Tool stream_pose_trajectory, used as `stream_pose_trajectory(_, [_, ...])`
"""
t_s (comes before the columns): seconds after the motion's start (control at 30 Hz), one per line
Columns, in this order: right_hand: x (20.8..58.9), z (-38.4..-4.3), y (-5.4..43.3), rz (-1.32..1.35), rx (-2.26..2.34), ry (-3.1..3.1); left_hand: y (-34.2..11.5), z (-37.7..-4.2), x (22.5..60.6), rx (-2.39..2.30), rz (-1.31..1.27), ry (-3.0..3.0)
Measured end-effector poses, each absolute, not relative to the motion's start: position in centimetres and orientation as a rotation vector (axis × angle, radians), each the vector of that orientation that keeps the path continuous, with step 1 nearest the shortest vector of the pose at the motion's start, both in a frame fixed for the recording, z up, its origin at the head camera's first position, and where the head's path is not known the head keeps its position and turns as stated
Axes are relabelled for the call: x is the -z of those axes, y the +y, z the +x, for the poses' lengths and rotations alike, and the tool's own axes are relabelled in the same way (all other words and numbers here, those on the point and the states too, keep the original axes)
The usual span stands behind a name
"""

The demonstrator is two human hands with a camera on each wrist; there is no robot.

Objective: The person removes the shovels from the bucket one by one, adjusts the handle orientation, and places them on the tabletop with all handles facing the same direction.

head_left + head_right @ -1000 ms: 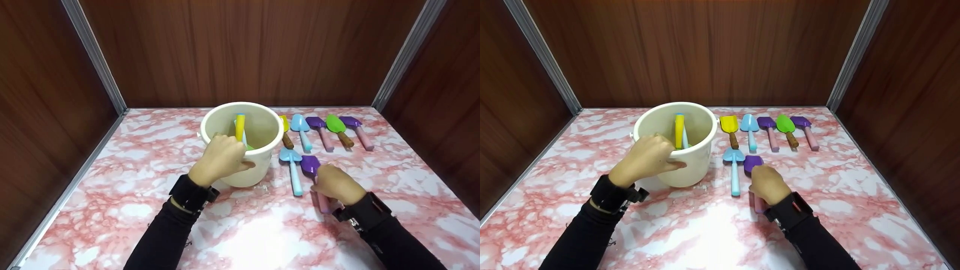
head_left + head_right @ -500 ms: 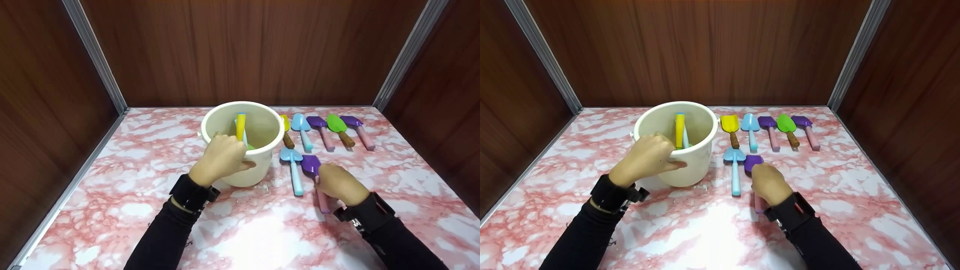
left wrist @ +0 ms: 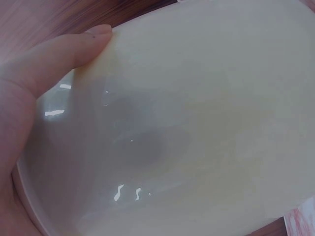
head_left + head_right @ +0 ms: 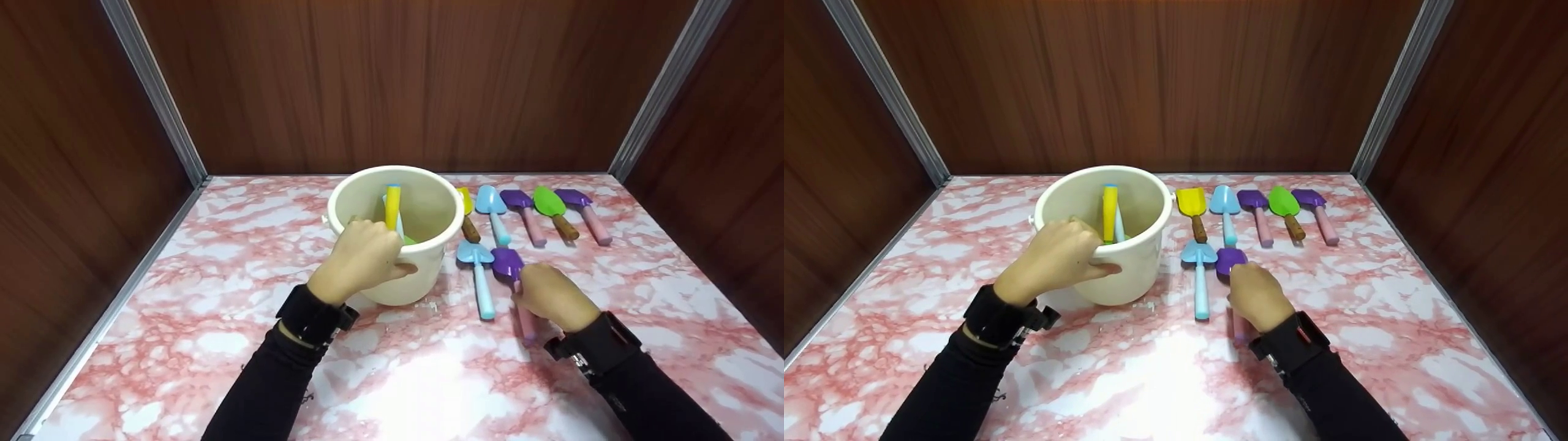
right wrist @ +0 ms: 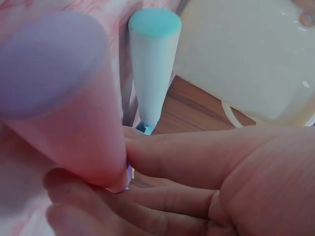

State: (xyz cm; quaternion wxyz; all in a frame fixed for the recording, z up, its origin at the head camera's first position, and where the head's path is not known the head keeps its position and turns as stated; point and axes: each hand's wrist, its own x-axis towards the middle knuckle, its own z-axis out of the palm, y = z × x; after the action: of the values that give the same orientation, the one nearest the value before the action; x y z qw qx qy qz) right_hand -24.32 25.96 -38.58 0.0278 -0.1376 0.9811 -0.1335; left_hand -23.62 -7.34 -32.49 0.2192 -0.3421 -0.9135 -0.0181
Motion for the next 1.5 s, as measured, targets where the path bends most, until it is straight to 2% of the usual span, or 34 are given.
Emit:
stream_pose_trajectory(0.63, [39.3, -24.9, 26.1, -0.508, 0.461, 3.119, -7.5, -23.7, 32.5, 0.036, -0.930, -2.512])
stream_pose_trajectory(0.77, [38.5, -24.8, 26.3, -0.440, 0.464, 3.059, -7.6, -23.7, 32.5, 0.045, -0.932, -2.524])
stream_pose_trajectory(0.9, [36.1, -24.4, 26.7, -0.384, 0.415, 3.115, -7.6, -23.6, 32.5, 0.040, -0.929, -2.525])
stream_pose_trajectory(1.1, [30.0, -23.5, 27.4, -0.597, 0.366, 3.425, -7.7, -23.5, 32.7, 0.029, -0.932, -2.534])
stream_pose_trajectory(1.27, [24.1, -23.6, 25.1, -0.770, 0.341, 3.509, -7.6, -23.4, 32.5, 0.031, -0.932, -2.521])
stream_pose_trajectory(1.33, [22.2, -24.0, 23.5, -0.901, 0.299, 3.519, -7.5, -23.5, 32.5, 0.037, -0.938, -2.519])
stream_pose_trajectory(1.5, [20.1, -26.4, 18.5, -1.461, 0.088, 3.442, -7.3, -23.6, 32.5, 0.061, -0.929, -2.546])
